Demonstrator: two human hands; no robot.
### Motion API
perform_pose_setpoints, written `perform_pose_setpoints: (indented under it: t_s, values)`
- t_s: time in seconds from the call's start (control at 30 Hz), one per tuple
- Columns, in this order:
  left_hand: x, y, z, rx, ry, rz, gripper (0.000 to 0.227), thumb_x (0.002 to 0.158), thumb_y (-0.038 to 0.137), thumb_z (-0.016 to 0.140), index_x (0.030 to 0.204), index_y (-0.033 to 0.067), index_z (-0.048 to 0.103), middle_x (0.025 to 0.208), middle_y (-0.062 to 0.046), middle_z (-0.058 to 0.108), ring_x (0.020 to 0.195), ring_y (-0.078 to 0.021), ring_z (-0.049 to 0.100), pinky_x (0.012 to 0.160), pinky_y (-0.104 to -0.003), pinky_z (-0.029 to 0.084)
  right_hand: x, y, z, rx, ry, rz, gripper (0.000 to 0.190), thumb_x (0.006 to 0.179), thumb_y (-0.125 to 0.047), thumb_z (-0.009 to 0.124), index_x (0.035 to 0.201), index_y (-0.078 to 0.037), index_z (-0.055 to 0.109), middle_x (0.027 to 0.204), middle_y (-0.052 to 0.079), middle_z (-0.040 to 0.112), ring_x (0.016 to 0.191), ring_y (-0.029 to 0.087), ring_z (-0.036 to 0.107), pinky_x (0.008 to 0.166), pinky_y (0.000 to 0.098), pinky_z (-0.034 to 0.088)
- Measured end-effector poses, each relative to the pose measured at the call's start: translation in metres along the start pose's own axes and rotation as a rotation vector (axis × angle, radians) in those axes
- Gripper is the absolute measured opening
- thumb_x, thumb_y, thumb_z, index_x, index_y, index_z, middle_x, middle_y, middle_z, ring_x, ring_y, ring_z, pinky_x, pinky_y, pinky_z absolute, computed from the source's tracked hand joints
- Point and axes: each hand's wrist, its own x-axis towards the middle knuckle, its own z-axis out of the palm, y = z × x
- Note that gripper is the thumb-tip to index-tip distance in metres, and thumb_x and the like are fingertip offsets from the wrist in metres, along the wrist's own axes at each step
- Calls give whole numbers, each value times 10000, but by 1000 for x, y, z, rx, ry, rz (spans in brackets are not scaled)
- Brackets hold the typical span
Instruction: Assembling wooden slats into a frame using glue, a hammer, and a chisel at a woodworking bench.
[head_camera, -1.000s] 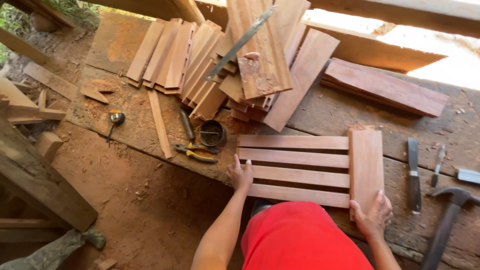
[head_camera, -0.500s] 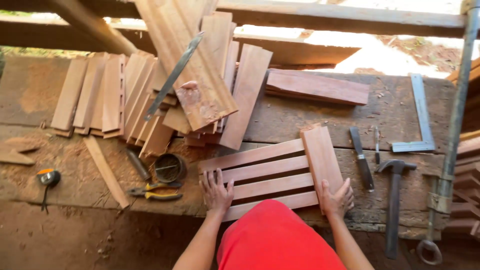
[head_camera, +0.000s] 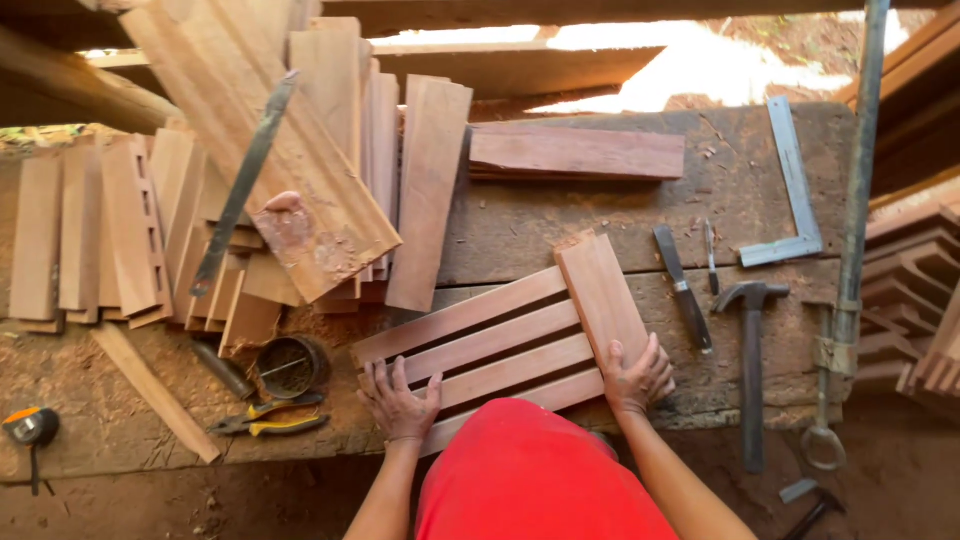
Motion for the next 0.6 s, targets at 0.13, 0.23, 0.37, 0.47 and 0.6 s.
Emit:
perform_pose_setpoints:
  t_s: [0.13, 0.23, 0.37, 0.47, 0.6]
  values:
    - [-3, -3, 2, 23, -29, 23, 810, 760, 591, 724, 1337, 38, 592, 1473, -228, 466, 1456, -455, 354, 1123, -711, 311, 0, 4, 3, 4, -13, 24, 732, 946, -585, 559, 1450, -57, 495, 1328, 194, 589, 1168, 424, 543, 1015, 571, 341]
    - [-10, -9, -12, -15, 49, 172, 845, 843, 624, 682, 1401, 12, 517, 1422, -217, 399, 1396, -483, 357, 1128, -724, 296, 2, 20, 0, 52, -143, 44, 747, 961, -571, 516, 1505, -66, 431, 1377, 195, 545, 1207, 428, 502, 1037, 605, 298]
    - [-18, -11, -34, 46, -81, 345, 726, 788, 673, 681, 1261, 122, 677, 1261, -90, 562, 1231, -275, 510, 1109, -436, 353, 22, 35, -24, 141, -316, -68, 843, 902, -539, 617, 1544, -33, 410, 1387, 182, 587, 1197, 408, 575, 995, 602, 410]
    - [-27, -19, -24, 81, -107, 359, 698, 814, 693, 657, 1257, 156, 705, 1211, -74, 595, 1133, -263, 519, 1007, -376, 389, 28, 34, -17, 104, -376, -92, 1008, 831, -754, 492, 1541, -45, 394, 1388, 188, 572, 1227, 379, 574, 1026, 617, 408]
    - [-31, -20, -14, -48, -102, 346, 664, 818, 665, 695, 1222, 139, 695, 1130, -48, 577, 1078, -244, 512, 1000, -378, 352, 23, 29, -8, -17, -256, -132, 1037, 824, -886, 390, 1462, -79, 521, 1287, 166, 601, 1101, 329, 617, 944, 518, 443]
